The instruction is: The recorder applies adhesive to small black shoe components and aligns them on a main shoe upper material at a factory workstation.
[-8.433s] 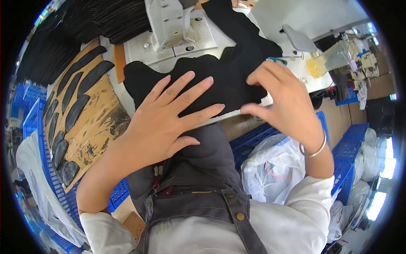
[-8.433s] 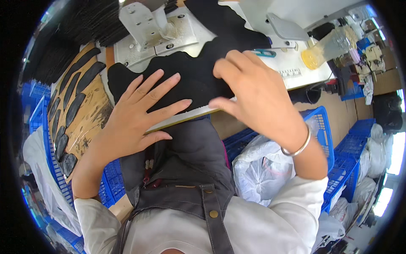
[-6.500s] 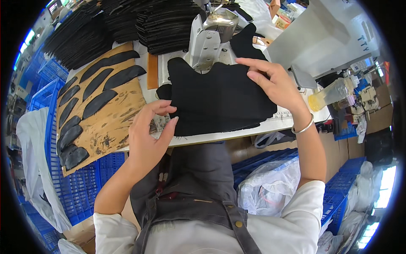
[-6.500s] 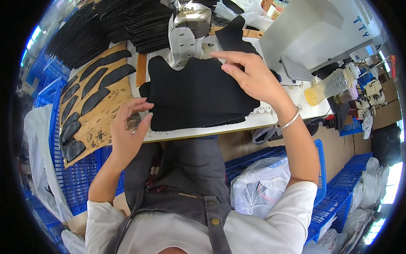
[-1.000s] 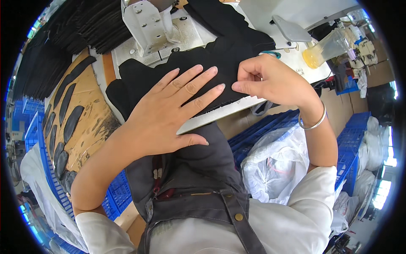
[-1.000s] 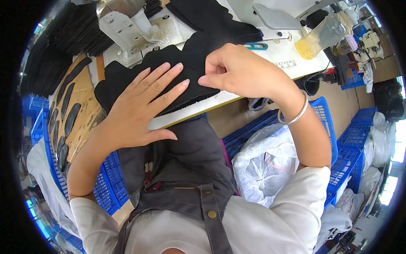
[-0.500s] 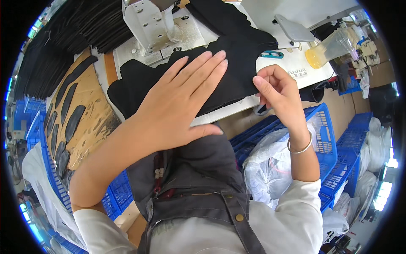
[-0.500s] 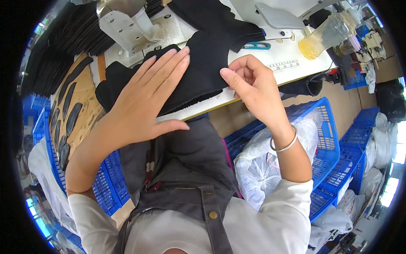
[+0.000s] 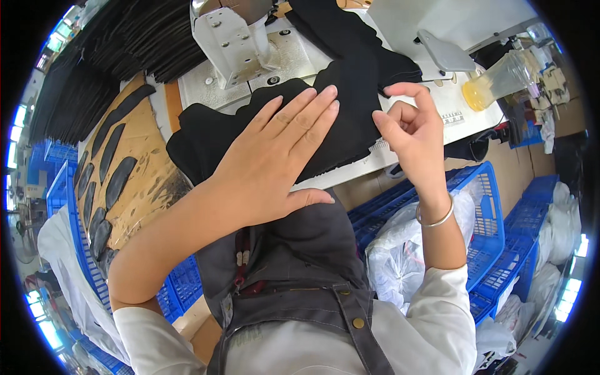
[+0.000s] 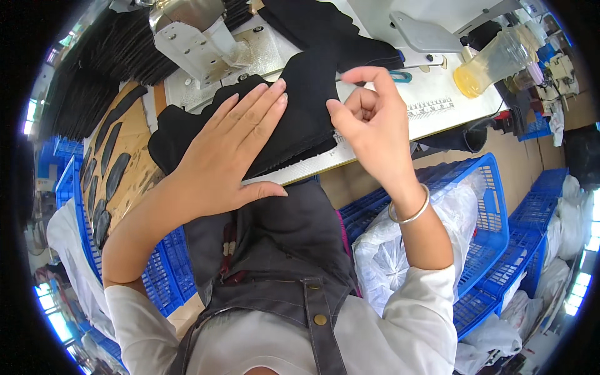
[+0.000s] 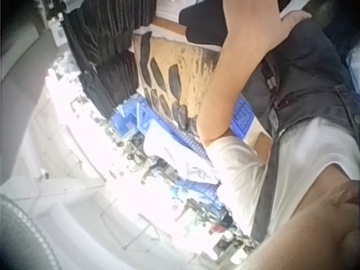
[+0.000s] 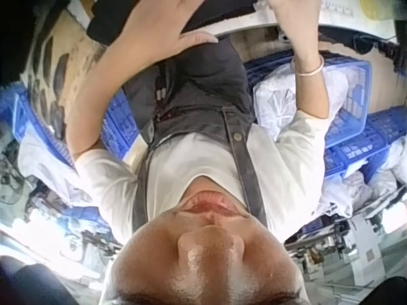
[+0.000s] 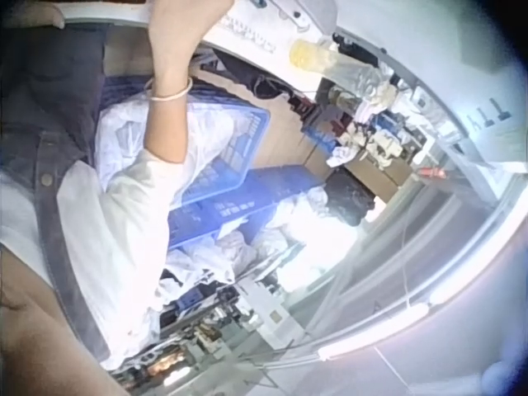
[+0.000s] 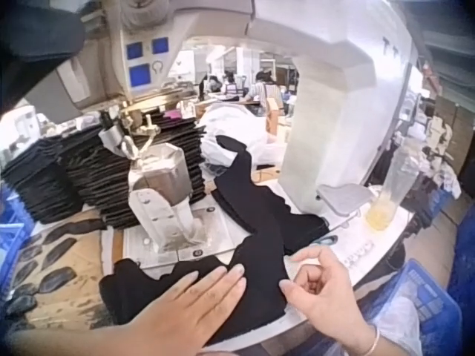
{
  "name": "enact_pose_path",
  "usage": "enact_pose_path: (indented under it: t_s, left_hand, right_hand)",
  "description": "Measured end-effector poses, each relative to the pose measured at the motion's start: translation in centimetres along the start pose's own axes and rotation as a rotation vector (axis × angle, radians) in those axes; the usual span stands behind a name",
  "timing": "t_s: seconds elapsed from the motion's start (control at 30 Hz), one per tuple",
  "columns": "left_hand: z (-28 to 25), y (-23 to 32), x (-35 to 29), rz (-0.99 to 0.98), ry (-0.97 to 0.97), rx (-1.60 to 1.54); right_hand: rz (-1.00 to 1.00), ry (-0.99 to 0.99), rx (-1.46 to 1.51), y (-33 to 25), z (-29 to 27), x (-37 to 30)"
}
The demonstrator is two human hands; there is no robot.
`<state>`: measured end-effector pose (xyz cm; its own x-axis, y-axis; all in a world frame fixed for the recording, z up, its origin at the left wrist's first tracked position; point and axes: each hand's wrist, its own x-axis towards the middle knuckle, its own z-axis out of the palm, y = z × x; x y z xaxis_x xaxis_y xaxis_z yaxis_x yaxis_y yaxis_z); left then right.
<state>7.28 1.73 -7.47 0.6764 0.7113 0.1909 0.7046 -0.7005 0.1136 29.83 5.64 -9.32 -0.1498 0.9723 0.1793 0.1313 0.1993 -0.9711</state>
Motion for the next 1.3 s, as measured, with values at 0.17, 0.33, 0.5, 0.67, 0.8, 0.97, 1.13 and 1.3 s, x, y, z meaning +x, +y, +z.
enact_pose_path:
  t_s: [0.17,0.33,0.5,0.67,0.8,0.97,1.13,1.3]
  left_hand:
    - [-1.3,-0.6,1.0,0.091,-0.079,0.024]
    - [-0.5,-1.5,1.4,0.170,-0.045,-0.087]
    - [-0.4,-1.7,1.5,0.187,-0.070,-0.089]
    - [-0.7,-1.6,1.6,0.206,-0.088,-0.094]
    - [-0.5,-1.6,1.7,0.212,-0.079,-0.102]
    - [-0.6,-1.5,1.4,0.222,-0.069,-0.044]
    - [-0.5,-1.2,0.7,0.062,0.081,-0.043]
    - [-1.3,0.5,-2.1,-0.053,0.035,-0.004]
  right_hand:
    - [-0.051,0.010,0.015,0.4,0.3,-0.1]
    - [-0.049,-0.014,0.112,1.1,0.2,0.5]
    - [-0.033,-0.018,0.132,1.2,0.2,0.7]
    - [-0.021,-0.021,0.174,1.4,0.2,0.6]
    - [-0.023,-0.021,0.163,1.4,0.1,0.6]
    - [-0.051,-0.022,0.107,1.4,0.0,0.5]
    - [-0.698,0.136,-0.624,-0.8,0.4,-0.6]
    - [-0.106,-0.210,-0.456,-2.9,0.4,0.2]
